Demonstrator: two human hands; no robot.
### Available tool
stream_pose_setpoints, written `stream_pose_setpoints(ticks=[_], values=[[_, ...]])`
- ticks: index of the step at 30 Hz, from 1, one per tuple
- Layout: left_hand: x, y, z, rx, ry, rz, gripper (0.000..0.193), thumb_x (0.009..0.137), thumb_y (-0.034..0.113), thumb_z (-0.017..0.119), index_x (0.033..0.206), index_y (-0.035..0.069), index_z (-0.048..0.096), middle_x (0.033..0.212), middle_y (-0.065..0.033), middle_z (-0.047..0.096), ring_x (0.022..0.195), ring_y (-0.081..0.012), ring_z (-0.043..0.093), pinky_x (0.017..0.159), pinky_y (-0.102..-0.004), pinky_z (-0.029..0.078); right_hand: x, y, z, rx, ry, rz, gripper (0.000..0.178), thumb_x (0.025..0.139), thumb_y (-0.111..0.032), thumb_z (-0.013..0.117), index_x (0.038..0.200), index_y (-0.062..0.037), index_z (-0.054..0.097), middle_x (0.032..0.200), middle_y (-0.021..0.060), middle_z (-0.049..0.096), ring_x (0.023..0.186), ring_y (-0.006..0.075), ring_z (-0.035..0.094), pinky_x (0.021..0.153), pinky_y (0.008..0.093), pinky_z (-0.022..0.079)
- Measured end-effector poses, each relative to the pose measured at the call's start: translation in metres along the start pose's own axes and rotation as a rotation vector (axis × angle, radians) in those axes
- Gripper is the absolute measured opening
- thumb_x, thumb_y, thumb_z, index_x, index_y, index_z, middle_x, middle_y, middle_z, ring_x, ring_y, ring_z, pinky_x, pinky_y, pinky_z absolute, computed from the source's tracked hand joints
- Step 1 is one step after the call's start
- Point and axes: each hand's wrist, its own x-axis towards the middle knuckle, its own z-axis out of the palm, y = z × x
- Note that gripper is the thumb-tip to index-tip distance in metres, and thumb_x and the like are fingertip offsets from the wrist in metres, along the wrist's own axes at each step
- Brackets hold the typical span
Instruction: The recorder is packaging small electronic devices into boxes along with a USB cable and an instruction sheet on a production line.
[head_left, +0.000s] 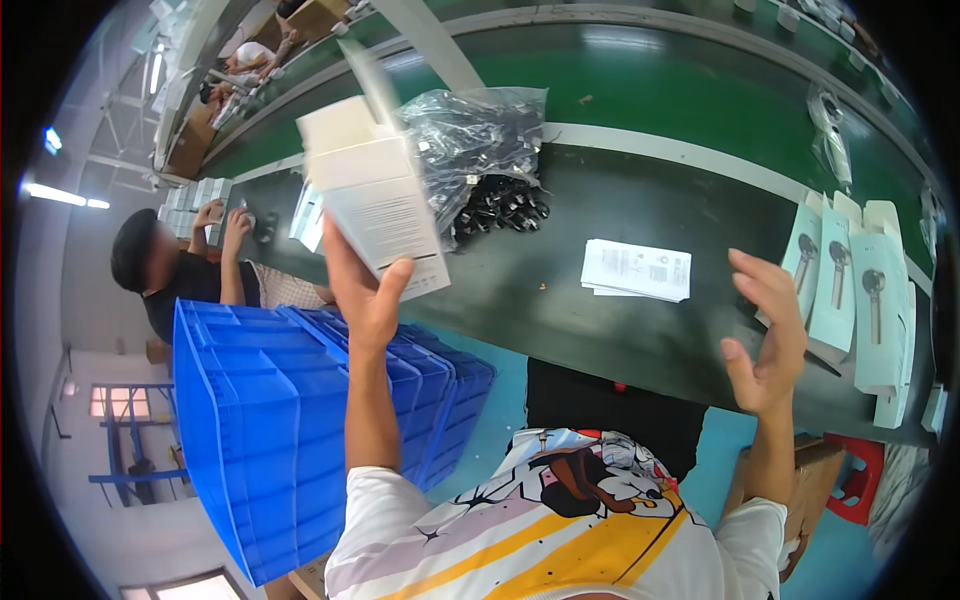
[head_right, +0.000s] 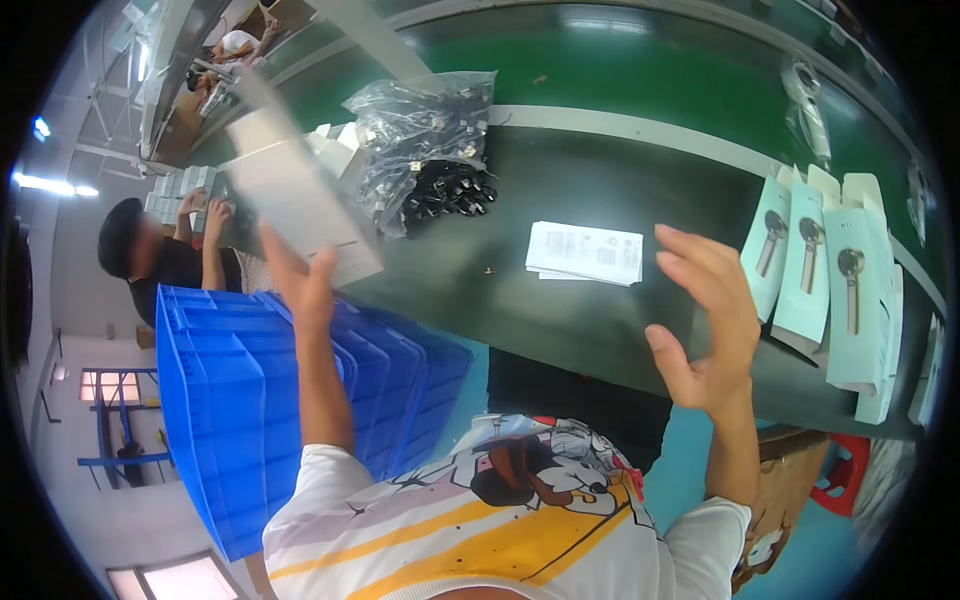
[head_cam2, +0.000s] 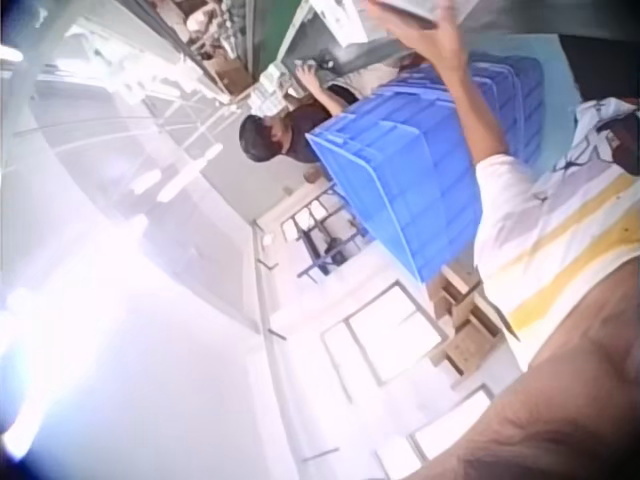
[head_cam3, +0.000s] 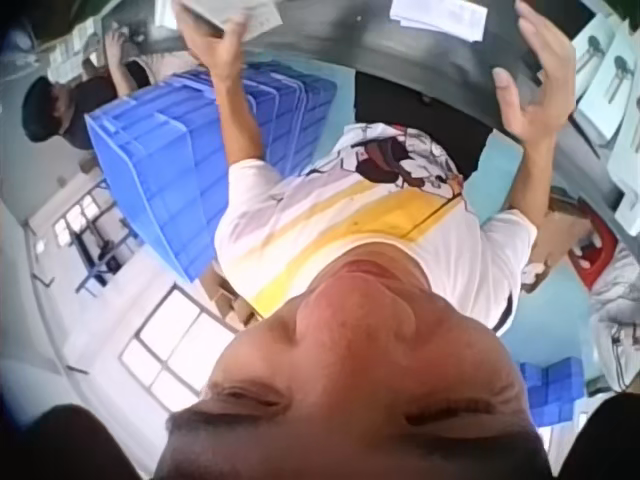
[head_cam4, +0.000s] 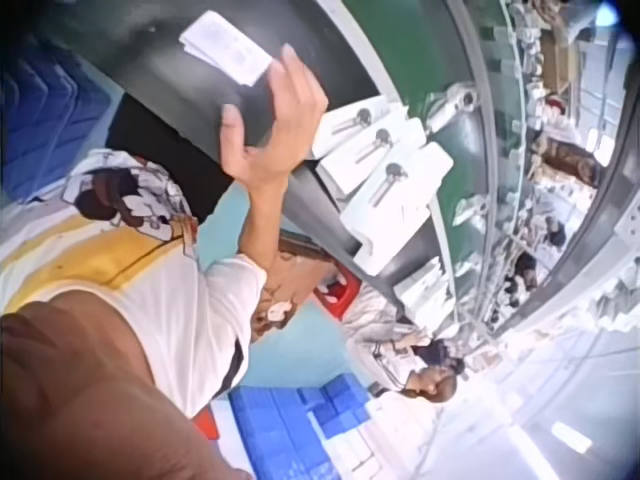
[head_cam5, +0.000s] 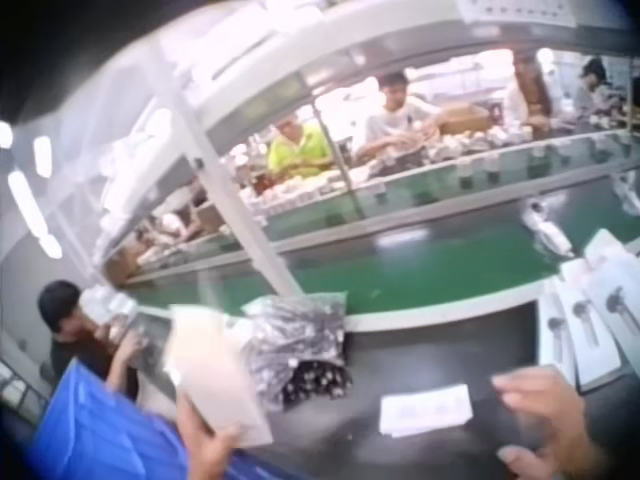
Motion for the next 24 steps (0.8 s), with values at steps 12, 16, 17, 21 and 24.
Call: stream_pose_setpoints(ticks=[12, 16, 17, 21, 24], values=[[0.031, -0.035, -0.048, 0.333, 0.133, 0.1, 0.08, 0.083, 0.004, 0.066, 0.148, -0.005, 0.02, 0.145, -0.0205, 0.036, 0.133, -0.0273, 0.039, 0.111, -0.0381, 0.03, 0.003, 0.001, 0.02, -0.002, -0.16, 0.038, 0.038, 0.068, 0.0, 0.068, 0.106, 0.001, 0.062, 0.121, 0.0214, 0.059, 0.103, 0.0363, 0.06, 0.089, 0.0405, 0.048], [0.02, -0.095, -0.07, 0.52, -0.036, -0.112, 0.074, 0.085, 0.006, 0.067, 0.146, -0.007, 0.027, 0.143, -0.0208, 0.04, 0.128, -0.0278, 0.045, 0.108, -0.0365, 0.032, -0.002, 0.01, 0.026, -0.006, -0.189, 0.075, 0.035, 0.07, -0.002, 0.071, 0.104, -0.0007, 0.062, 0.121, 0.0178, 0.06, 0.101, 0.0343, 0.061, 0.086, 0.0397, 0.049], [0.018, -0.094, -0.066, 0.515, -0.073, -0.204, 0.071, 0.086, 0.007, 0.066, 0.145, -0.007, 0.029, 0.142, -0.0207, 0.042, 0.127, -0.0272, 0.046, 0.108, -0.0362, 0.032, -0.004, 0.01, 0.028, -0.005, -0.202, 0.09, 0.035, 0.07, -0.002, 0.072, 0.104, -0.001, 0.062, 0.121, 0.0172, 0.06, 0.1, 0.0336, 0.061, 0.085, 0.0394, 0.049], [0.023, -0.125, -0.093, 0.341, -0.026, -0.312, 0.065, 0.089, 0.011, 0.063, 0.143, -0.009, 0.034, 0.139, -0.0205, 0.047, 0.127, -0.0248, 0.046, 0.107, -0.0345, 0.032, -0.001, 0.007, 0.032, 0.0, -0.206, 0.048, 0.033, 0.072, -0.004, 0.073, 0.104, -0.0016, 0.063, 0.123, 0.015, 0.059, 0.099, 0.0318, 0.061, 0.085, 0.0392, 0.05], [0.036, -0.118, -0.089, 0.405, -0.09, -0.369, 0.059, 0.091, 0.016, 0.061, 0.14, -0.009, 0.039, 0.135, -0.0186, 0.051, 0.121, -0.0226, 0.05, 0.102, -0.0324, 0.038, -0.002, 0.008, 0.036, -0.026, -0.222, 0.058, 0.032, 0.074, -0.006, 0.073, 0.104, -0.0017, 0.063, 0.123, 0.0139, 0.059, 0.099, 0.0312, 0.061, 0.085, 0.0387, 0.05]])
